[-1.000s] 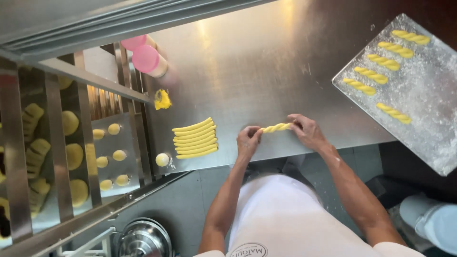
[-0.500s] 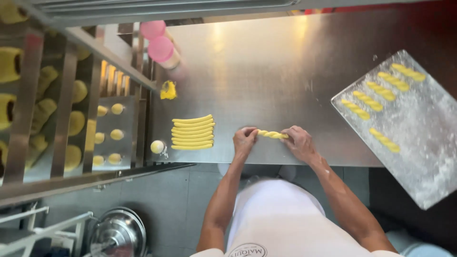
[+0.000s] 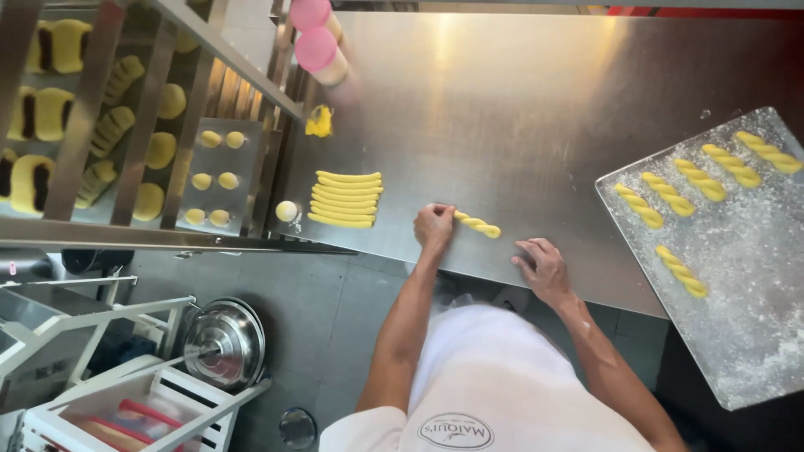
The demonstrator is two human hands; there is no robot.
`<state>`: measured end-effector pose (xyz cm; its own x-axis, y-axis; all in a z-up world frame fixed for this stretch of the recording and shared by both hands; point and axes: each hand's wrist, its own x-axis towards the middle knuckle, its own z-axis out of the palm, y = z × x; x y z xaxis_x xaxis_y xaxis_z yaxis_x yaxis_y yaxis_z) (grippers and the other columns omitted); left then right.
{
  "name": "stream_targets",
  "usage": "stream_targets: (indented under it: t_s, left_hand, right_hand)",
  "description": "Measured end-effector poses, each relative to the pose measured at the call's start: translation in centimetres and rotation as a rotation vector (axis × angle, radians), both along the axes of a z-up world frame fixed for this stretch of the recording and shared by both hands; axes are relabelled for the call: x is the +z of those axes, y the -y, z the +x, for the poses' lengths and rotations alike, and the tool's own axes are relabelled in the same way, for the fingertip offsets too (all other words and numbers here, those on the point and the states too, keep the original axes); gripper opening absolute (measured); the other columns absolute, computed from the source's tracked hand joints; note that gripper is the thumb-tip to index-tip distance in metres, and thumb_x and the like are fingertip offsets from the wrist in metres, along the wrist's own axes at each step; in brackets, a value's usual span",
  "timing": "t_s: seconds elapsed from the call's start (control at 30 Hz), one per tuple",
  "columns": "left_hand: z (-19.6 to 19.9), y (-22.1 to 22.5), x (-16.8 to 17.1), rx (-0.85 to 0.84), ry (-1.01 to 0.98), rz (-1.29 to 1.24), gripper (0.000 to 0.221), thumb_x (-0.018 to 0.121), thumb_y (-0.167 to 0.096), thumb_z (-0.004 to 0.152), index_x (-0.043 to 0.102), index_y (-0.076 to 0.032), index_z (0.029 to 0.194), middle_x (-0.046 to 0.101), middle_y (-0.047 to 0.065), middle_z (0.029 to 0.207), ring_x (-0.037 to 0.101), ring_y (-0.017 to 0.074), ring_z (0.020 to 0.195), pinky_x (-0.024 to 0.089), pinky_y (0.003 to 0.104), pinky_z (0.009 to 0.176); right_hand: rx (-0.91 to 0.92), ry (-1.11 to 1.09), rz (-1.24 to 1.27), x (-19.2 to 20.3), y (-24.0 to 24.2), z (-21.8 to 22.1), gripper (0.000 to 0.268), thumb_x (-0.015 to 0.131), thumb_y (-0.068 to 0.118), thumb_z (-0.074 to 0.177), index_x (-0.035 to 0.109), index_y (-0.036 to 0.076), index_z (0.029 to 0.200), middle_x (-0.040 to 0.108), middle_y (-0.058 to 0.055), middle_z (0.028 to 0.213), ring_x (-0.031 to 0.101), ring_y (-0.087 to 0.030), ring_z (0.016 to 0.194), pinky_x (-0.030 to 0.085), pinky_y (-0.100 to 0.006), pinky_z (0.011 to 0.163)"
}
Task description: Shaping pre-cut dough strips into twists and arranging them on a baking tray.
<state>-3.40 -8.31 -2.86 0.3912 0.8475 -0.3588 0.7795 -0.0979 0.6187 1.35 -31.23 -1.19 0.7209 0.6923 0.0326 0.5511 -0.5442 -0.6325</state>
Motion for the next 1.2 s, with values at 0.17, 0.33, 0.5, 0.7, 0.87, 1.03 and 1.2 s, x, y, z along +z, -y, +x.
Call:
stream_targets:
  t_s: [0.17, 0.33, 0.5, 0.7, 0.87, 1.03, 1.2]
  left_hand:
    - [0.2, 0.7, 1.7, 0.116, 0.017, 0.057, 0.025, 0.071, -0.033, 0.057, 0.060, -0.015, 0.070, 0.059, 0.000, 0.062, 0.061, 0.0243, 0.072, 0.048, 0.036, 0.066]
    - [0.6, 0.9, 2.3, 0.146, 0.002, 0.098, 0.023, 0.070, -0.034, 0.060, 0.058, -0.016, 0.068, 0.056, -0.001, 0.058, 0.061, 0.0252, 0.070, 0.047, 0.038, 0.066]
    - [0.9, 1.1, 3.3, 0.130, 0.041, 0.136, 0.023, 0.066, -0.034, 0.066, 0.056, -0.014, 0.067, 0.055, 0.002, 0.057, 0.060, 0.0280, 0.070, 0.046, 0.041, 0.067]
    - [-0.6, 0.0, 0.2, -0.027, 0.212, 0.124, 0.029, 0.038, -0.034, 0.087, 0.056, -0.011, 0.084, 0.056, 0.012, 0.074, 0.057, 0.0334, 0.078, 0.045, 0.043, 0.070]
    - [-2.8, 0.4, -0.1, -0.371, 0.289, 0.167, 0.026, 0.044, -0.011, 0.082, 0.057, -0.006, 0.104, 0.048, 0.014, 0.086, 0.054, 0.0369, 0.084, 0.046, 0.043, 0.072]
    - [-3.8, -2.5, 0.2, -0.469, 0.450, -0.060, 0.024, 0.047, -0.010, 0.082, 0.059, -0.008, 0.103, 0.046, 0.010, 0.085, 0.055, 0.0315, 0.083, 0.046, 0.035, 0.073]
    - [-3.7, -3.8, -2.2, -0.832, 0.447, -0.055, 0.029, 0.057, -0.004, 0.075, 0.059, -0.012, 0.103, 0.050, 0.010, 0.086, 0.057, 0.0277, 0.083, 0.048, 0.030, 0.070]
  right_hand:
    - [-0.009, 0.067, 0.095, 0.6, 0.0, -0.5, 0.016, 0.059, 0.019, 0.079, 0.055, 0.015, 0.093, 0.047, 0.000, 0.085, 0.052, -0.016, 0.080, 0.043, -0.029, 0.073]
    - [-0.011, 0.148, 0.164, 1.1, -0.7, -0.3, 0.010, 0.060, 0.013, 0.078, 0.057, 0.013, 0.087, 0.046, 0.000, 0.082, 0.050, -0.015, 0.077, 0.041, -0.026, 0.070]
    - [-0.058, 0.207, 0.118, 1.8, -1.1, -0.5, 0.006, 0.060, 0.012, 0.078, 0.057, 0.013, 0.083, 0.046, 0.001, 0.079, 0.051, -0.013, 0.075, 0.041, -0.025, 0.065]
    - [-0.111, 0.247, 0.067, 1.5, -1.3, -1.0, 0.005, 0.059, 0.017, 0.079, 0.055, 0.015, 0.082, 0.044, 0.003, 0.075, 0.050, -0.012, 0.071, 0.041, -0.024, 0.063]
    - [-0.187, 0.269, 0.003, 1.6, -2.1, -1.7, 0.005, 0.059, 0.017, 0.080, 0.056, 0.014, 0.083, 0.045, 0.001, 0.075, 0.051, -0.013, 0.071, 0.042, -0.026, 0.064]
    - [-0.323, 0.267, -0.045, 0.6, -3.4, -2.2, 0.005, 0.058, 0.019, 0.083, 0.055, 0.015, 0.084, 0.046, 0.002, 0.074, 0.051, -0.013, 0.070, 0.042, -0.025, 0.065]
    - [-0.607, 0.291, -0.022, -1.9, -5.1, -3.6, 0.007, 0.061, 0.019, 0.082, 0.057, 0.016, 0.086, 0.046, 0.002, 0.077, 0.050, -0.015, 0.074, 0.039, -0.029, 0.069]
